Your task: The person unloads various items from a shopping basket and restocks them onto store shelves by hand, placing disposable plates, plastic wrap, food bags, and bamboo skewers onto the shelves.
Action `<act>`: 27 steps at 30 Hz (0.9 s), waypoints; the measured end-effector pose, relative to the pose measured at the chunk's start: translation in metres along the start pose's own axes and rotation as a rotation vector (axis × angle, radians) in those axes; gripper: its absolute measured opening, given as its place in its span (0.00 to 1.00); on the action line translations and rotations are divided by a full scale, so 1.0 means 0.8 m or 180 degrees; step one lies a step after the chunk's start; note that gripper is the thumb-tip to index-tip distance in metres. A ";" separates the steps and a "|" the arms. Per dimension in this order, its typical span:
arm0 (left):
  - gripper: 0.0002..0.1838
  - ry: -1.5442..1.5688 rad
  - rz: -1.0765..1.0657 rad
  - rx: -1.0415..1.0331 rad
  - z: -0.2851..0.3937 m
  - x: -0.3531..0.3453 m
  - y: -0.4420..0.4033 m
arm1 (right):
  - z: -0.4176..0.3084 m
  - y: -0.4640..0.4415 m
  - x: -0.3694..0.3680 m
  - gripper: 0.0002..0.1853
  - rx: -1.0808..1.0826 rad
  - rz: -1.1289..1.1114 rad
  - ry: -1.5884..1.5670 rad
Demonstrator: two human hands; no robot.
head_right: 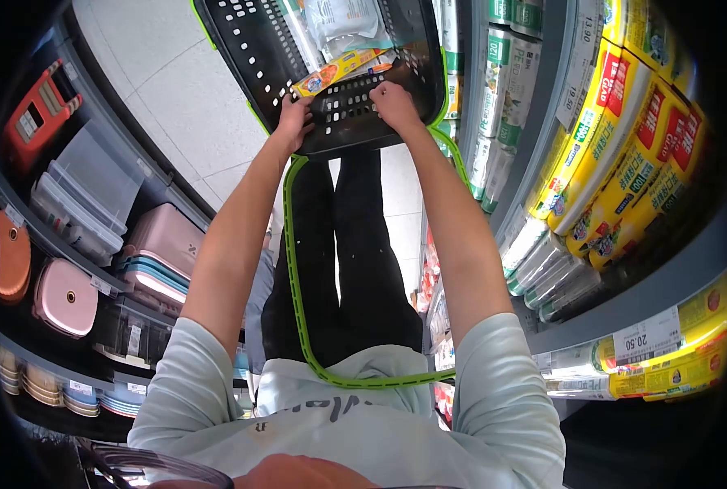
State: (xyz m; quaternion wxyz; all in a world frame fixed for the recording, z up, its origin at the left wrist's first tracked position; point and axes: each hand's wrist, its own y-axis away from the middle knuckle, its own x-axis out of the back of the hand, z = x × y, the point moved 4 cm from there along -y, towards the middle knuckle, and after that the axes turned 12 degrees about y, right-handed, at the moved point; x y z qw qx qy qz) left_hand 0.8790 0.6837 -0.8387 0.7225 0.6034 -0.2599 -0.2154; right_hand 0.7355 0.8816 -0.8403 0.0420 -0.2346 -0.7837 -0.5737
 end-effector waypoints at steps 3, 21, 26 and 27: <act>0.40 -0.0010 -0.0226 0.0037 0.002 -0.008 -0.001 | 0.005 -0.007 -0.014 0.15 0.0070 0.0100 0.0152; 0.38 0.0535 -0.0342 0.0172 0.010 -0.002 -0.053 | -0.007 -0.043 -0.019 0.14 0.0120 0.0080 0.0216; 0.32 0.0367 -0.0439 -0.0047 -0.001 0.003 -0.067 | -0.013 -0.040 -0.014 0.13 0.0243 0.0155 0.0405; 0.31 0.0283 -0.0526 -0.0135 0.005 0.000 -0.061 | -0.012 -0.039 -0.013 0.14 0.0231 0.0127 0.0386</act>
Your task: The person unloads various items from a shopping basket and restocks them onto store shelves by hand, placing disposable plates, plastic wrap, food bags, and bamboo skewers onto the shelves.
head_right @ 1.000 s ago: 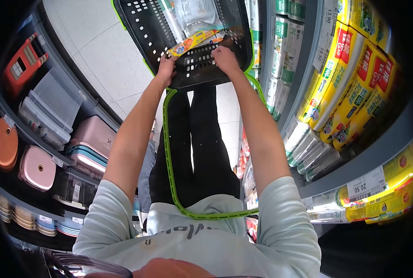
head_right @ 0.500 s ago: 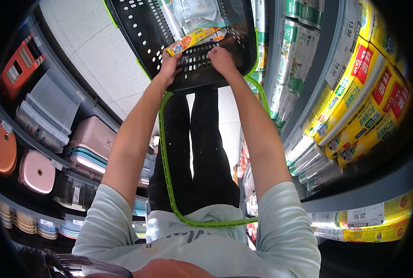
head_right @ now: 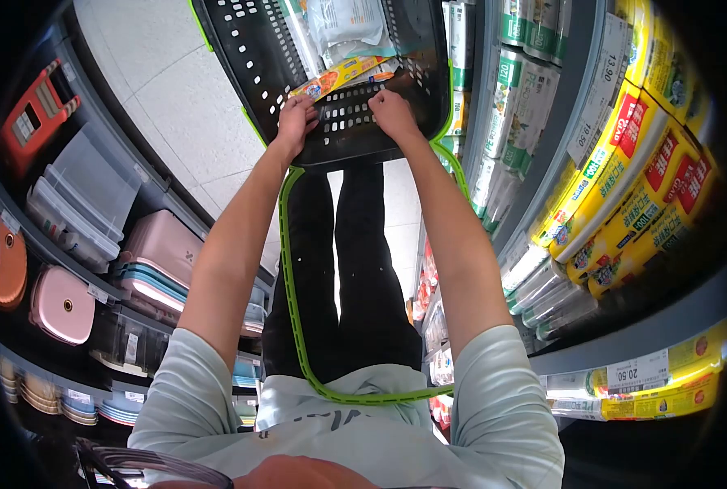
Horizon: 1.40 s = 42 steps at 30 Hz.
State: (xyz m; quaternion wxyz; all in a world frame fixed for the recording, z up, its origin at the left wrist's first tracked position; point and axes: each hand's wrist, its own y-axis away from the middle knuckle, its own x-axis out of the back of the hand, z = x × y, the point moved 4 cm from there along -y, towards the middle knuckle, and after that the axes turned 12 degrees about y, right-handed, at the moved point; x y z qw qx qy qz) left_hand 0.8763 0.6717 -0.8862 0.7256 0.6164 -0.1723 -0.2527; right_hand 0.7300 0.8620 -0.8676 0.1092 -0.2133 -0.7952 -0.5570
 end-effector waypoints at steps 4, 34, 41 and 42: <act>0.35 -0.0145 0.0067 0.0028 0.016 -0.015 0.033 | -0.006 0.007 0.008 0.14 0.0066 0.0065 -0.0002; 0.27 -0.2527 0.0190 -0.2932 0.054 -0.032 0.179 | -0.099 0.225 0.076 0.17 0.0492 -0.0302 -0.0071; 0.28 -0.2532 0.0310 -0.3314 0.090 0.005 0.303 | -0.174 0.463 0.119 0.31 0.0638 -0.1816 0.0968; 0.29 -0.2532 0.0280 -0.3300 0.095 0.013 0.321 | -0.174 0.495 0.120 0.31 0.0684 -0.1942 0.1107</act>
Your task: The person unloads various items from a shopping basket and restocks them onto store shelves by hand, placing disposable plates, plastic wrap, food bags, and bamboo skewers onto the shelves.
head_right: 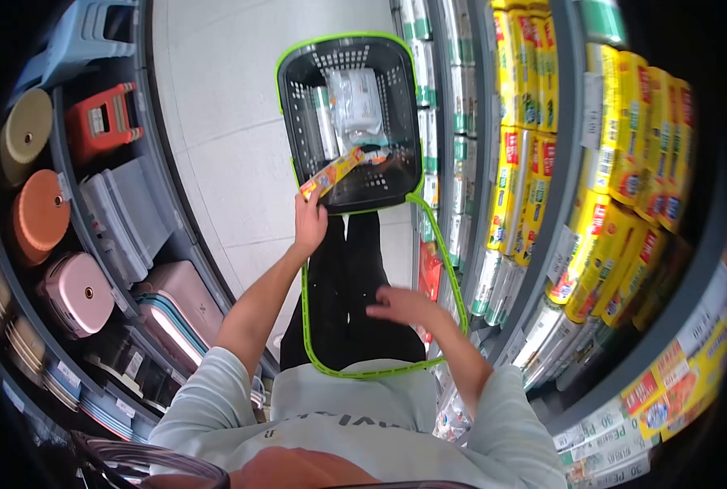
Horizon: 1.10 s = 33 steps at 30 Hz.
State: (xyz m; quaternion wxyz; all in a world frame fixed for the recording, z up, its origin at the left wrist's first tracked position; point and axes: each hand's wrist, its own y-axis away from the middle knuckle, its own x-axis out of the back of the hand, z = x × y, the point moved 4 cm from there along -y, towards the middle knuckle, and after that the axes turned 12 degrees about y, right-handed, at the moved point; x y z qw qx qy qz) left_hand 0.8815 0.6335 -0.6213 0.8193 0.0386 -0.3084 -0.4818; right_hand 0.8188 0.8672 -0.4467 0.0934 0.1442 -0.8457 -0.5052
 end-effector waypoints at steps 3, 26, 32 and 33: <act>0.29 0.0071 0.0063 -0.0076 0.040 0.056 0.025 | -0.014 0.069 -0.047 0.31 -0.0021 -0.0227 0.0385; 0.22 0.1155 0.1413 -0.0723 0.326 0.359 0.131 | -0.164 0.151 0.059 0.24 0.0511 0.2456 0.2624; 0.19 0.1174 0.1316 -0.1263 0.422 0.379 0.112 | -0.196 0.082 0.086 0.26 0.0311 0.2508 0.1926; 0.19 0.1254 0.1225 -0.1369 0.435 0.380 0.108 | -0.189 0.079 0.095 0.26 0.0344 0.2533 0.1921</act>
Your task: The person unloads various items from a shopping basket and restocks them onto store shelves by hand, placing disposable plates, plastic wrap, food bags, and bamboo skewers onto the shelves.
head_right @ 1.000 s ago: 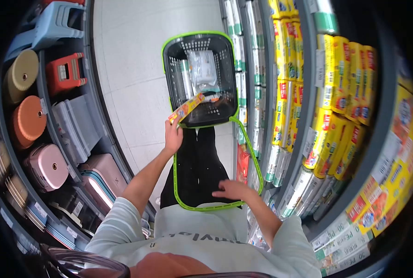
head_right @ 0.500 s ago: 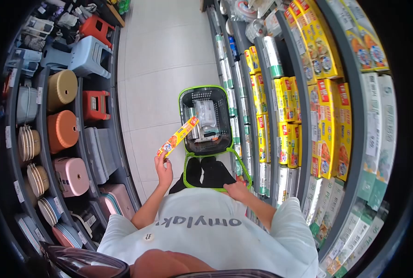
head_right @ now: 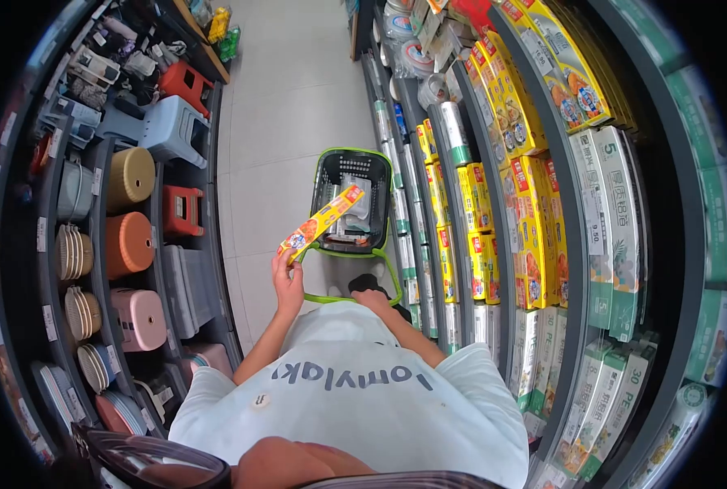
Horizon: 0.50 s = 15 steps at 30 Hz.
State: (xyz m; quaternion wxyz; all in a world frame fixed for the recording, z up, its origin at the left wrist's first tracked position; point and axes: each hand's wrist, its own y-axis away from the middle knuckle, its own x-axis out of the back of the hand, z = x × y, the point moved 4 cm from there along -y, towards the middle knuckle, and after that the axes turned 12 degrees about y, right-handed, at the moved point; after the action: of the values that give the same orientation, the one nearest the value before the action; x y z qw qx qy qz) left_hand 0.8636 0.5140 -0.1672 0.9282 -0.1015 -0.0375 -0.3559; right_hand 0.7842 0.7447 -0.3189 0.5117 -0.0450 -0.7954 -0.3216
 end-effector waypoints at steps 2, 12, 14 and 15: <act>0.19 0.0172 -0.0065 -0.0022 0.016 -0.014 -0.016 | 0.028 -0.004 -0.004 0.24 0.0126 -0.0222 -0.0459; 0.21 0.1726 -0.0308 0.0134 0.123 -0.098 -0.096 | 0.130 -0.007 -0.019 0.16 0.0387 -0.0152 -0.1146; 0.21 0.1878 -0.0346 0.0186 0.139 -0.109 -0.108 | 0.135 -0.008 -0.001 0.17 0.0282 -0.0157 -0.1022; 0.19 0.1958 -0.0343 0.0121 0.153 -0.114 -0.113 | 0.138 -0.011 0.001 0.18 0.0162 -0.0162 -0.0904</act>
State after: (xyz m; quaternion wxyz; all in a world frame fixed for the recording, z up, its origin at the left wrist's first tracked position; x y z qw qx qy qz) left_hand 0.7353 0.5341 -0.0461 0.8776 0.0304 0.2332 -0.4178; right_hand 0.6935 0.7988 -0.3521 0.3867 -0.0570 -0.8686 -0.3047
